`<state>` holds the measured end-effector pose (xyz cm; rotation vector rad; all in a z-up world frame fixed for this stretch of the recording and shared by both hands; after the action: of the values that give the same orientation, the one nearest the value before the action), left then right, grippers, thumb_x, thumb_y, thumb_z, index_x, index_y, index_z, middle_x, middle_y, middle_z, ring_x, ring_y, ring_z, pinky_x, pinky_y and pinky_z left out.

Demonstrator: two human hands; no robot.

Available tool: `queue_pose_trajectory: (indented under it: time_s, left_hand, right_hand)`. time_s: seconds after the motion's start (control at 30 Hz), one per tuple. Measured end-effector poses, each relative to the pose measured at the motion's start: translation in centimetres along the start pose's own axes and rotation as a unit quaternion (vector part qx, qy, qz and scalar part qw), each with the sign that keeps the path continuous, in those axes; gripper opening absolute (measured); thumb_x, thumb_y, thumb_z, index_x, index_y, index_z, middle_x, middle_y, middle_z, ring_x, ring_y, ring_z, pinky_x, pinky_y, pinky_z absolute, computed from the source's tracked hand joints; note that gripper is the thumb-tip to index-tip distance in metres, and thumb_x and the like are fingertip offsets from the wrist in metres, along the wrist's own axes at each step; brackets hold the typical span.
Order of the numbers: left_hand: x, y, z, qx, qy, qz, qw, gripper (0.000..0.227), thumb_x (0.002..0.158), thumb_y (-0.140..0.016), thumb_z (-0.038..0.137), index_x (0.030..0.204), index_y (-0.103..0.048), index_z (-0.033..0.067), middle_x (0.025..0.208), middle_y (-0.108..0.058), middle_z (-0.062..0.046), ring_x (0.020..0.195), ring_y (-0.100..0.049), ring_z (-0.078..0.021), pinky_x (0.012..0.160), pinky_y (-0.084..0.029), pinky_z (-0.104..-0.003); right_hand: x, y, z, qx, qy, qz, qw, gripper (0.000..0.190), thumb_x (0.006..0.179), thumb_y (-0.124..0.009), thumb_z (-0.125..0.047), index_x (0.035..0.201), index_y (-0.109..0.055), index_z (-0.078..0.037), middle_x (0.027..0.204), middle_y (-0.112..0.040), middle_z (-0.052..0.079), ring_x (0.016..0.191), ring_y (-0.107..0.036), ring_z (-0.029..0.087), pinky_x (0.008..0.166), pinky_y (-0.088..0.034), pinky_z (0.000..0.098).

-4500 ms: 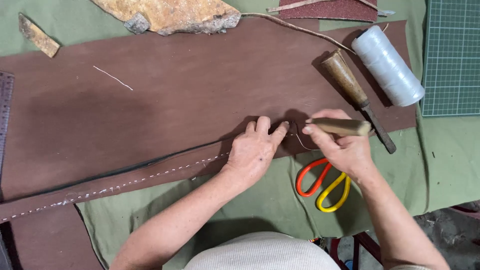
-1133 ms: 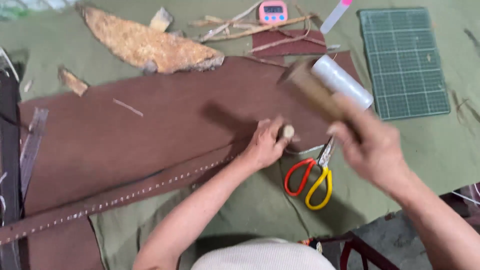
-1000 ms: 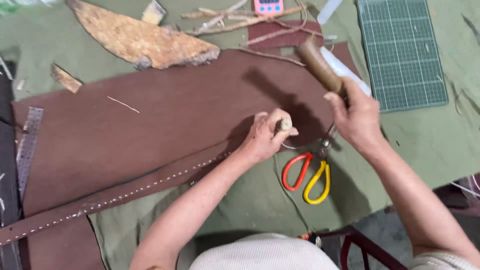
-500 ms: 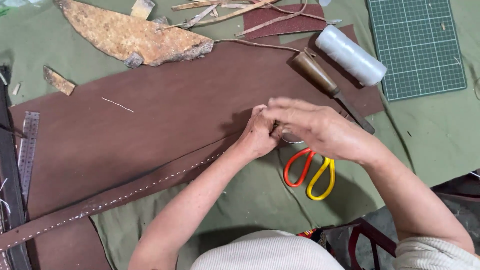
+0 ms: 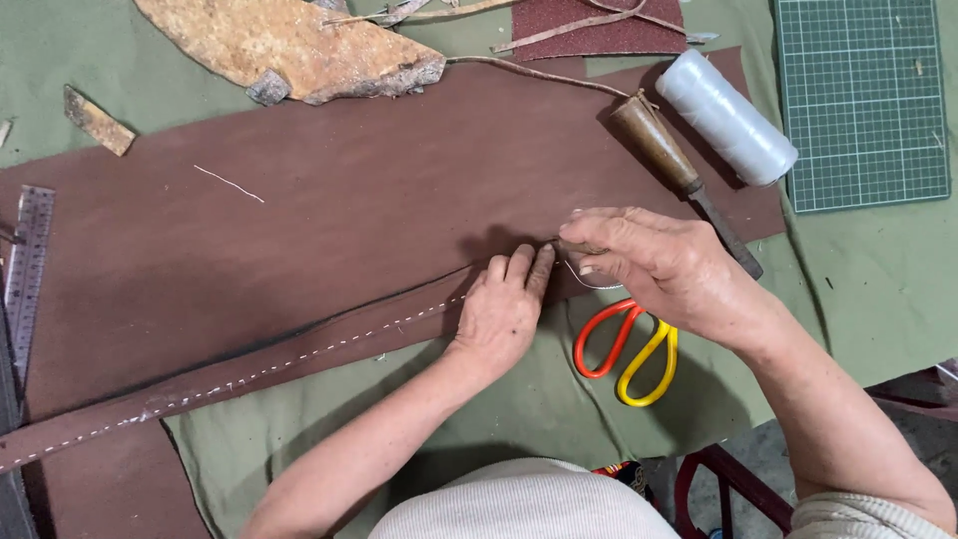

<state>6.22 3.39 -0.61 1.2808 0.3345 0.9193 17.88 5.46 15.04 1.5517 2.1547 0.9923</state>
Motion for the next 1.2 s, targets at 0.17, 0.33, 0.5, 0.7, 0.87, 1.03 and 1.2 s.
queue_pose_trajectory:
  time_s: [0.17, 0.33, 0.5, 0.7, 0.87, 1.03, 1.2]
  left_hand:
    - [0.3, 0.3, 0.2, 0.034, -0.005, -0.006, 0.999, 0.057, 0.089, -0.056, 0.017, 0.146, -0.053, 0.0099, 0.124, -0.054, -0.012, 0.098, -0.058, -0.0280, 0.072, -0.054, -0.036]
    - [0.3, -0.4, 0.4, 0.043, 0.009, -0.050, 0.998, 0.061, 0.088, -0.055, 0.016, 0.148, -0.050, 0.0087, 0.129, -0.051, -0.014, 0.099, -0.054, -0.0277, 0.074, -0.050, -0.036]
    - [0.4, -0.2, 0.4, 0.036, 0.013, -0.072, 0.997, 0.061, 0.090, -0.055, 0.015, 0.150, -0.047, 0.0075, 0.130, -0.050, -0.015, 0.099, -0.052, -0.0281, 0.074, -0.048, -0.037]
    - [0.5, -0.5, 0.5, 0.150, 0.003, -0.083, 0.985, 0.076, 0.079, -0.066, 0.018, 0.153, -0.047, 0.0140, 0.123, -0.052, -0.006, 0.088, -0.050, -0.0232, 0.067, -0.050, -0.032]
    - [0.7, -0.1, 0.5, 0.140, 0.005, -0.082, 0.987, 0.072, 0.082, -0.064, 0.018, 0.152, -0.048, 0.0147, 0.128, -0.052, -0.007, 0.091, -0.052, -0.0247, 0.068, -0.051, -0.033]
    - [0.7, -0.5, 0.4, 0.136, 0.007, -0.094, 0.986, 0.074, 0.081, -0.065, 0.017, 0.153, -0.047, 0.0143, 0.131, -0.052, -0.008, 0.092, -0.053, -0.0250, 0.070, -0.052, -0.034]
    - [0.8, -0.3, 0.5, 0.141, 0.008, -0.090, 0.986, 0.072, 0.083, -0.063, 0.014, 0.153, -0.047, 0.0145, 0.134, -0.051, -0.010, 0.093, -0.052, -0.0251, 0.070, -0.052, -0.033]
  right_hand:
    - [0.4, 0.6, 0.0, -0.080, 0.010, 0.051, 0.995, 0.036, 0.089, -0.082, -0.022, 0.119, -0.073, -0.004, 0.093, -0.072, 0.012, 0.087, -0.074, 0.028, 0.072, -0.061, 0.0406]
    - [-0.4, 0.6, 2.1, -0.205, -0.003, 0.116, 0.972, 0.037, 0.091, -0.089, -0.029, 0.107, -0.070, -0.002, 0.079, -0.063, 0.009, 0.078, -0.071, 0.028, 0.064, -0.057, 0.0373]
    - [-0.7, 1.9, 0.3, -0.183, -0.027, 0.115, 0.976, 0.030, 0.093, -0.084, -0.011, 0.122, -0.076, -0.008, 0.091, -0.066, 0.005, 0.089, -0.072, 0.026, 0.070, -0.059, 0.0360]
    - [-1.0, 1.6, 1.6, 0.025, -0.126, 0.009, 0.992, 0.033, 0.095, -0.064, 0.005, 0.121, -0.071, -0.014, 0.132, -0.069, 0.009, 0.127, -0.063, 0.016, 0.097, -0.053, 0.0270]
    - [-1.8, 1.7, 2.4, -0.097, -0.105, 0.163, 0.976, 0.029, 0.099, -0.082, -0.008, 0.127, -0.072, -0.008, 0.110, -0.055, 0.010, 0.098, -0.056, 0.016, 0.082, -0.053, 0.0257]
    - [-2.4, 1.9, 3.1, 0.067, -0.163, 0.166, 0.970, 0.036, 0.098, -0.071, 0.006, 0.131, -0.062, -0.007, 0.119, -0.065, 0.007, 0.103, -0.060, 0.011, 0.089, -0.050, 0.0214]
    - [-1.9, 1.5, 3.5, 0.204, -0.174, 0.131, 0.955, 0.027, 0.095, -0.056, 0.015, 0.113, -0.061, -0.004, 0.133, -0.067, 0.015, 0.129, -0.064, 0.019, 0.103, -0.052, 0.0249]
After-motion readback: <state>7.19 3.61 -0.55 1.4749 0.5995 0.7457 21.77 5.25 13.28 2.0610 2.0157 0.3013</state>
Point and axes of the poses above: each hand's wrist, its own x-axis towards the middle knuckle, its own y-axis out of the back of the hand, z = x × y, the point moved 8 cm from there along x, towards the middle knuckle
